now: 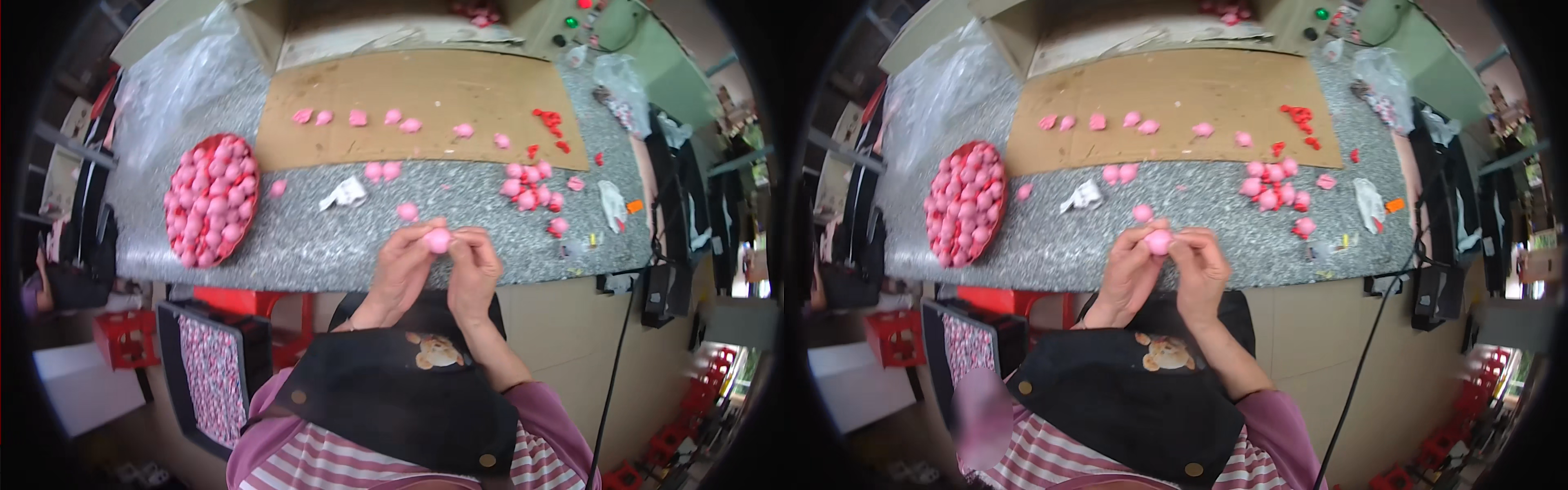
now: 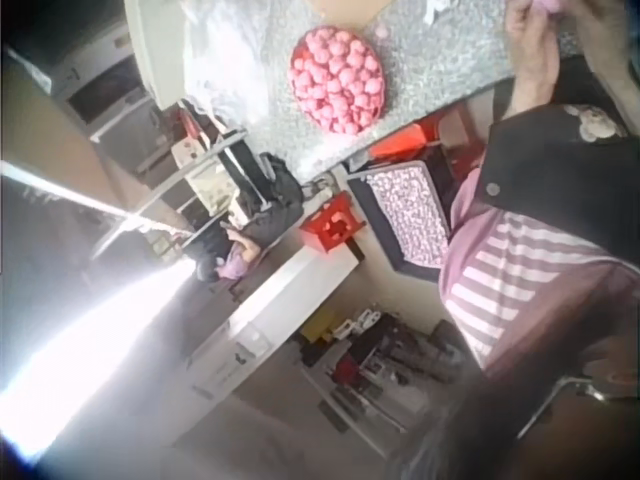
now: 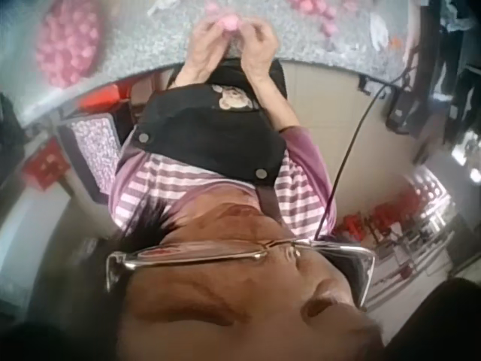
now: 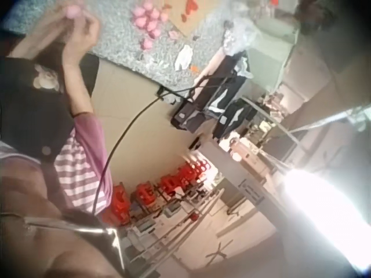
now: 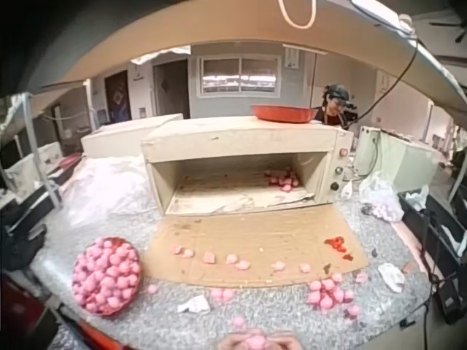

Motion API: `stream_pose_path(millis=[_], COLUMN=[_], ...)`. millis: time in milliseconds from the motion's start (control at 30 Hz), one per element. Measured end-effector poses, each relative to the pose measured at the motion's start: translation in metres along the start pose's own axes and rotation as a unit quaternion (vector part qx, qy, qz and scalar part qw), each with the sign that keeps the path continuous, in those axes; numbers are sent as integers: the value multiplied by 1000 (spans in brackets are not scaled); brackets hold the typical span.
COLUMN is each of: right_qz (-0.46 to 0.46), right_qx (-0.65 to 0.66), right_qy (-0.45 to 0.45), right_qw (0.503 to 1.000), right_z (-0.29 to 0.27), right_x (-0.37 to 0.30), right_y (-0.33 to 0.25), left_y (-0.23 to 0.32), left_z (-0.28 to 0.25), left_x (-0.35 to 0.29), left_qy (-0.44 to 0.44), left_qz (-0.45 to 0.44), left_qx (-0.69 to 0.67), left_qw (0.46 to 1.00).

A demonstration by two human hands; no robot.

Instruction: Assembling small pink plastic components using glue.

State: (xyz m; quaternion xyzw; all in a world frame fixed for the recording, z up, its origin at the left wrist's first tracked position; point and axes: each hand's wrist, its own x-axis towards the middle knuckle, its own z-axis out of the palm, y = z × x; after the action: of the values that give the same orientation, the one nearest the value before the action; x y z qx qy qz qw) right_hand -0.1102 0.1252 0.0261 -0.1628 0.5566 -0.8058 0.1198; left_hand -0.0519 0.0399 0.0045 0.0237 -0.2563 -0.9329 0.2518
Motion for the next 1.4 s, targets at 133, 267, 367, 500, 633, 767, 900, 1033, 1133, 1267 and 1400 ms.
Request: stream_pose_path(millis=[133,267,367,500,633,767,900,1033,1133,1267,1400], right_qz=[-62,-82,-76,-84,-58,-48,-45,-44,-24,-99,54], right_qx=[-24,-30,-35,-138,-123,-8,-18,-108,-246,-328,-44], right_qy=[-9,-13,-4,1,-3,-9,-4,-68,-173,-211,-196], right_qw=[998,996,996,987,991,999,999,991,953,915,978], right_z=[1,1,0,3,-1,1,-1,-8,-15,-25,-38], right_x=[-3,-6,-4,-4,0,0,2,13,30,43,38], right_y=[-4,-5,-8,-5,0,4,8,0,-16,-28,-13], left_y=[2,1,-1,3,-1,-3,-5,13,29,29,20], left_z=[5,3,8,2,-3,-5,-13,-13,-7,-2,-3], left_x=[-3,-6,-4,-7,-2,0,2,8,15,33,29], left_qy=[-6,-23,-20,9,24,22,27,17,2,-35,-83], left_qz=[7,18,9,15,11,8,3,-5,16,-28,51], left_qx=[-7,-1,-9,14,23,13,15,79,348,397,384], left_qw=[1000,1000,1000,1000,999,1000,1000,997,938,917,918])
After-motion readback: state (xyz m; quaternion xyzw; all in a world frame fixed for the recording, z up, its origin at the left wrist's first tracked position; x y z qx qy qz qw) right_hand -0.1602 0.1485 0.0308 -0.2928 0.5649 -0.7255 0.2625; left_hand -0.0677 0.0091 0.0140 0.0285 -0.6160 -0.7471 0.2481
